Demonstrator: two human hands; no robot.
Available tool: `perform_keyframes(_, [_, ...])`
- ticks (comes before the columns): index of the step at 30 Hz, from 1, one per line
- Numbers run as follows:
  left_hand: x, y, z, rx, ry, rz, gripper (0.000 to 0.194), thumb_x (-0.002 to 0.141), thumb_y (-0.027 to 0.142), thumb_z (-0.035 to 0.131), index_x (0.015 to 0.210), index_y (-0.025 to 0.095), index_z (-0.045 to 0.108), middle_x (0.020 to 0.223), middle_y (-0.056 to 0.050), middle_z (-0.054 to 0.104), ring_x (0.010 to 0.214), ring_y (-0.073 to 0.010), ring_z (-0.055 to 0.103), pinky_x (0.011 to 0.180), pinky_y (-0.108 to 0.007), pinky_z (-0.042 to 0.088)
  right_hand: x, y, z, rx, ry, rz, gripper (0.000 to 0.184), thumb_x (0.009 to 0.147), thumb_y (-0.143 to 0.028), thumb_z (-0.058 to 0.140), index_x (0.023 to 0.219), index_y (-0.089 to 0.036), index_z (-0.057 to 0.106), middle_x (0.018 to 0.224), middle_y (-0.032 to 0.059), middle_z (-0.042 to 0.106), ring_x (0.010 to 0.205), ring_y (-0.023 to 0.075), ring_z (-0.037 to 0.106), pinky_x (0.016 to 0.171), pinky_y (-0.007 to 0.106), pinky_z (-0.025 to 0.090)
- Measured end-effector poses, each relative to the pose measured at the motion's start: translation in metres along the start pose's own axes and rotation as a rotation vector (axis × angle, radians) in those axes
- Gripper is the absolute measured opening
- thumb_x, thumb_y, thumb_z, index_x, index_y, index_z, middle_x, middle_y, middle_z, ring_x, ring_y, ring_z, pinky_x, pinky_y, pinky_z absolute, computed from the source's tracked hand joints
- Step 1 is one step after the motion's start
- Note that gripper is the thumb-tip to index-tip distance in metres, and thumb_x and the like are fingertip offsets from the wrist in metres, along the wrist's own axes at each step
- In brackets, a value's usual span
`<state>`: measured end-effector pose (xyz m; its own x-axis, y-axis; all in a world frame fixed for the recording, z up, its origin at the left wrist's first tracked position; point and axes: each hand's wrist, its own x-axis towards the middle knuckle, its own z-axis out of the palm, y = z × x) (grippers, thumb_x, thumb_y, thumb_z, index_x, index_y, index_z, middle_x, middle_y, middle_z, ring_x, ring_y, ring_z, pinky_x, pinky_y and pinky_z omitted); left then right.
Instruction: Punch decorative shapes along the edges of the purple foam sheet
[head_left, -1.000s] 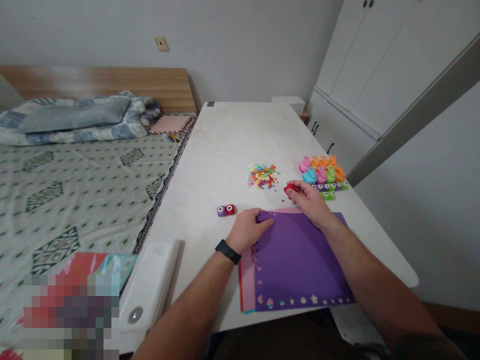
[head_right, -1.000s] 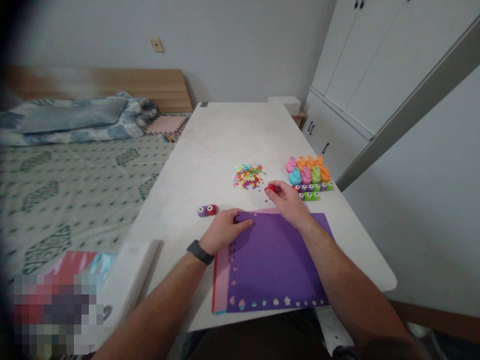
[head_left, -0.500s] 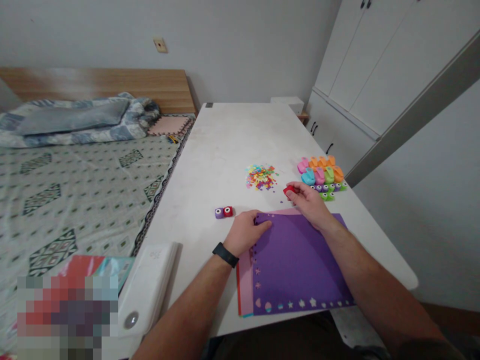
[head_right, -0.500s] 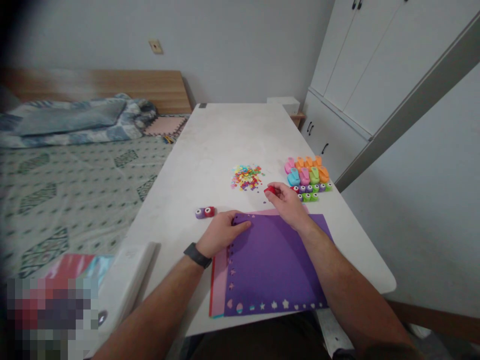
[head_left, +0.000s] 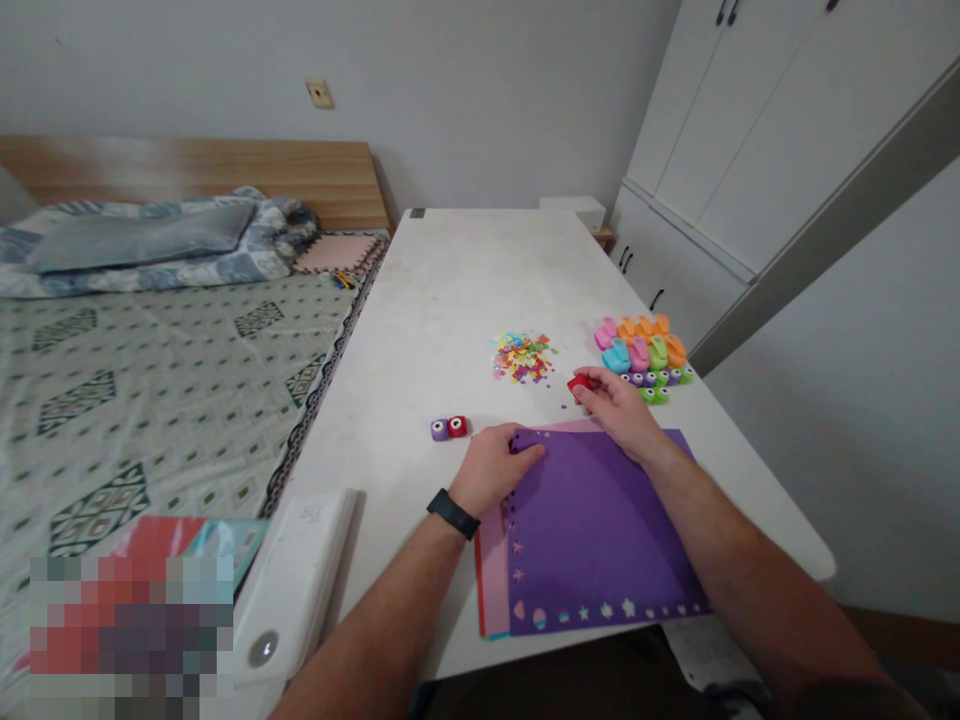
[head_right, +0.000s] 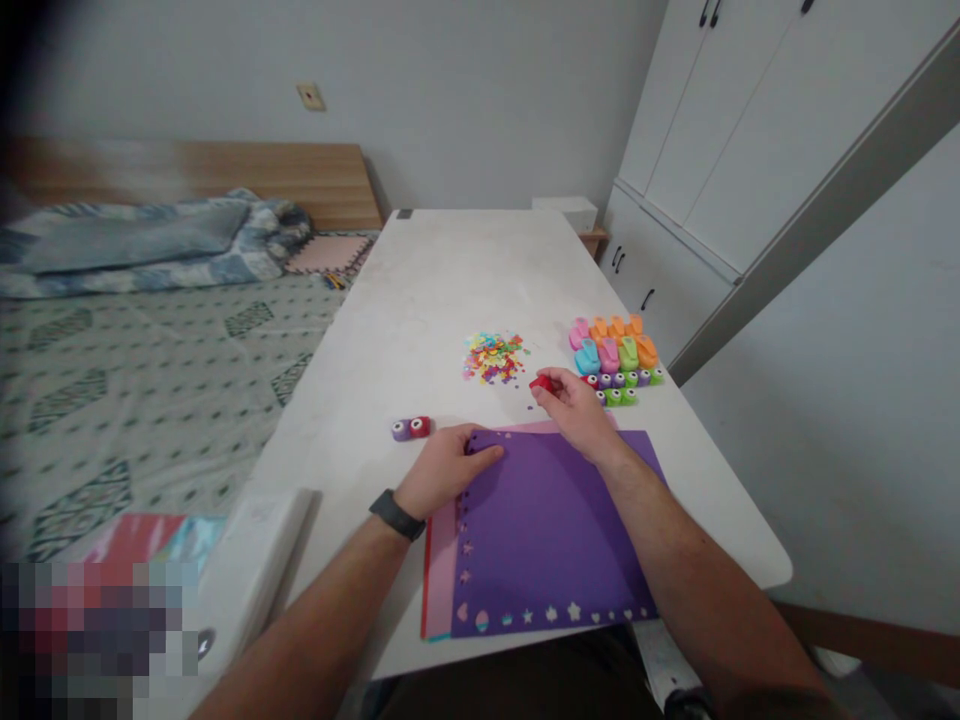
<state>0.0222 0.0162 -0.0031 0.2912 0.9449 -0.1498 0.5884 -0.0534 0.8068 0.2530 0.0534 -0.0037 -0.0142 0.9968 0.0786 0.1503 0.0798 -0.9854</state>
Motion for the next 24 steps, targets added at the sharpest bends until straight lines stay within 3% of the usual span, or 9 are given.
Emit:
perform_keyframes(17, [0.0009,-0.0020,0.0007,0.009,0.002,0.018,0.032,0.086,0.047,0.064,0.094,0.019,0.077,0.087,-0.006,0.077,0.078,-0.0216,0.068,0.062,-0.028,0.044,0.0041,0.0030,-0.0071,-0.028,0.025,-0.067,0.044,0.085,-0.042,0.074,0.122,-0.021,0.063,0.108,0.0054,0.071,0.091,0.0172,0.065,0.083,0.033,0.053])
perform_keyframes(24, [0.0007,-0.0016,0.0004,-0.001,0.009,0.021,0.030,0.086,0.046,0.065,0.091,0.019,0.076,0.086,-0.007,0.077,0.077,-0.0214,0.067,0.062,-0.028,0.045,0.0047,0.0017,-0.0093,-0.056,0.015,-0.069,0.044,0.082,-0.037,0.076,0.121,-0.021,0.063,0.103,0.0050,0.070,0.086,0.0171,0.064,0.079,0.032,0.053])
